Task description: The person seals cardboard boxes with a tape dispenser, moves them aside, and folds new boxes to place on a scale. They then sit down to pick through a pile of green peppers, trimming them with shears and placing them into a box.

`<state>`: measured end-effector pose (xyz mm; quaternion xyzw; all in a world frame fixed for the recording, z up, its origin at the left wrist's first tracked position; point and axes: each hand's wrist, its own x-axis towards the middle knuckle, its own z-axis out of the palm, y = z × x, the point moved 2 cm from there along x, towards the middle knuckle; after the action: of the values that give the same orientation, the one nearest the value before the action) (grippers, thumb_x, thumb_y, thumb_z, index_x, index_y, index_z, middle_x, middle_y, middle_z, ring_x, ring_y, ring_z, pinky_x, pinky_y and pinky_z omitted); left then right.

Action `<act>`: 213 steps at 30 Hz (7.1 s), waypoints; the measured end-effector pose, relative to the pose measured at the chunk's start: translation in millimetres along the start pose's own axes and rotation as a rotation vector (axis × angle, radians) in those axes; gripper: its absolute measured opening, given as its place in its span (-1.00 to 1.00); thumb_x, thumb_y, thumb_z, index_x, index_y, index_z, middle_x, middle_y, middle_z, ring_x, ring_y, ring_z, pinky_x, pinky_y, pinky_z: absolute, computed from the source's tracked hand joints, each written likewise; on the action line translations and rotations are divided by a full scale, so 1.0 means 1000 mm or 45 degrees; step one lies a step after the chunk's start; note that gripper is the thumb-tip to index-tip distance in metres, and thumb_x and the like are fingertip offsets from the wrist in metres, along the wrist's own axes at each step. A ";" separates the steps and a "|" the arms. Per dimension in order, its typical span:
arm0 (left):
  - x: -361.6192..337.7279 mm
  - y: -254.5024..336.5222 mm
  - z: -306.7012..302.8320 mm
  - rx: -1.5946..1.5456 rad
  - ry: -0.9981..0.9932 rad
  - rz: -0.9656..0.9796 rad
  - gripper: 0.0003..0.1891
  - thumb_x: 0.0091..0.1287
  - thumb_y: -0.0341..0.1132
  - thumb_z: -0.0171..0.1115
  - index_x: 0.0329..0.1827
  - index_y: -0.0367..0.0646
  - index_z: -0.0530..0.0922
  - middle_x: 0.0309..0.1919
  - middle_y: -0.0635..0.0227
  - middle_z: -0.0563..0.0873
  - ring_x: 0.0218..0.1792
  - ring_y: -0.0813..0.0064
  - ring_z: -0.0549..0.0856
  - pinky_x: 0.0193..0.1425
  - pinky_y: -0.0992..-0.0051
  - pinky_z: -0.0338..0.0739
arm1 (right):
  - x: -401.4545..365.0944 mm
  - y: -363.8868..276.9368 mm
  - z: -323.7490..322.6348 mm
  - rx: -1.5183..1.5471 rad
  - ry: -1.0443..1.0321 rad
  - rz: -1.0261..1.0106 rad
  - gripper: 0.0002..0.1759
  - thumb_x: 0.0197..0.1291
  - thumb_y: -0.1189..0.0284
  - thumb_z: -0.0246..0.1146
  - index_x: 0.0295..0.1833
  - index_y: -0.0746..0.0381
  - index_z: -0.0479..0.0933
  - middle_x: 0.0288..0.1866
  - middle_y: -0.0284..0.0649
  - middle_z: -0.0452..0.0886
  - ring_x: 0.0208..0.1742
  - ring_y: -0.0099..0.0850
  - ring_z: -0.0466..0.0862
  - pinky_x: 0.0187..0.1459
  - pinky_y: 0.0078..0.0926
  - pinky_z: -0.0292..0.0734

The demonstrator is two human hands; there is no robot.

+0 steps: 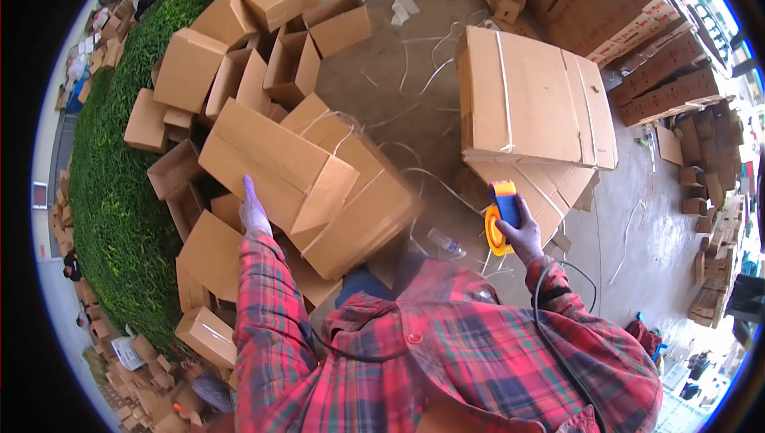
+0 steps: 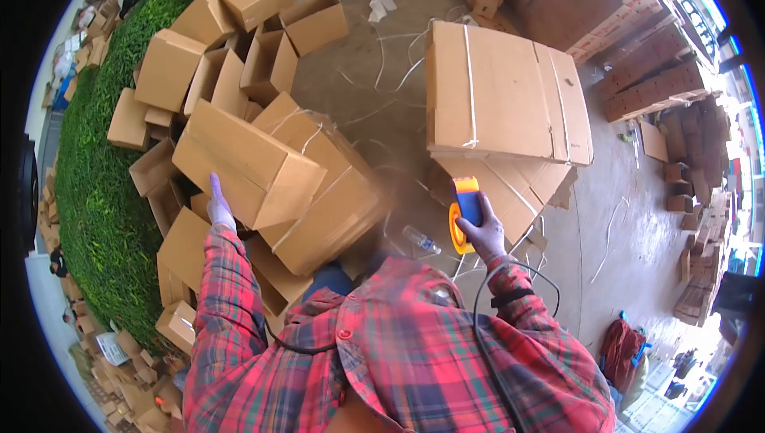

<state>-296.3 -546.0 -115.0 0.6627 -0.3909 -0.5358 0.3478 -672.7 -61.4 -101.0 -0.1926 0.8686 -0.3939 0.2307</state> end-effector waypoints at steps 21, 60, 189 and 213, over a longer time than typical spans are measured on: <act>-0.073 0.003 0.151 -0.366 -0.173 -0.500 0.17 -0.11 0.32 0.58 0.45 -0.21 0.22 0.31 0.05 0.38 0.11 -0.01 0.49 0.10 0.03 0.65 | -0.043 -0.058 -0.014 0.077 0.017 -0.141 0.04 -0.02 0.10 0.47 0.54 0.25 0.21 0.08 0.05 0.68 0.07 -0.29 0.72 0.13 -0.37 0.58; 0.046 -0.051 -0.145 -1.096 -0.569 -0.297 -0.41 0.51 0.13 0.04 0.45 -0.04 0.37 0.35 0.31 0.52 0.38 0.22 0.46 0.50 0.11 0.31 | 0.198 -0.319 0.249 -0.617 -0.276 -0.911 0.04 -0.03 0.14 0.50 0.56 0.14 0.17 0.10 0.09 0.60 0.08 0.04 0.63 0.11 -0.12 0.53; -0.282 -0.337 -0.140 -2.170 3.446 -0.641 -0.67 0.31 -0.25 0.23 -0.02 -0.34 0.49 -0.07 0.15 0.58 -0.01 0.13 0.64 -0.08 0.17 0.76 | -0.343 -0.393 0.736 -1.630 -2.979 -2.989 -0.42 0.27 0.20 0.27 0.35 0.21 0.45 0.19 -0.01 0.59 0.17 -0.07 0.59 0.28 -0.16 0.43; -0.021 -0.606 -0.183 -0.919 1.362 -1.431 -0.15 0.23 -0.05 0.38 0.54 -0.20 0.23 0.22 -0.13 0.59 0.27 -0.03 0.58 0.33 0.19 0.48 | -0.377 -0.306 1.041 -1.838 -1.721 -3.940 0.02 -0.13 0.01 0.53 0.48 0.05 0.29 0.12 -0.16 0.55 0.20 -0.16 0.51 0.40 0.01 0.18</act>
<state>-30.7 -245.1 -605.5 0.7704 0.4069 -0.3357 0.3580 257.7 -675.1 -377.6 0.8831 0.3170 -0.3137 0.1454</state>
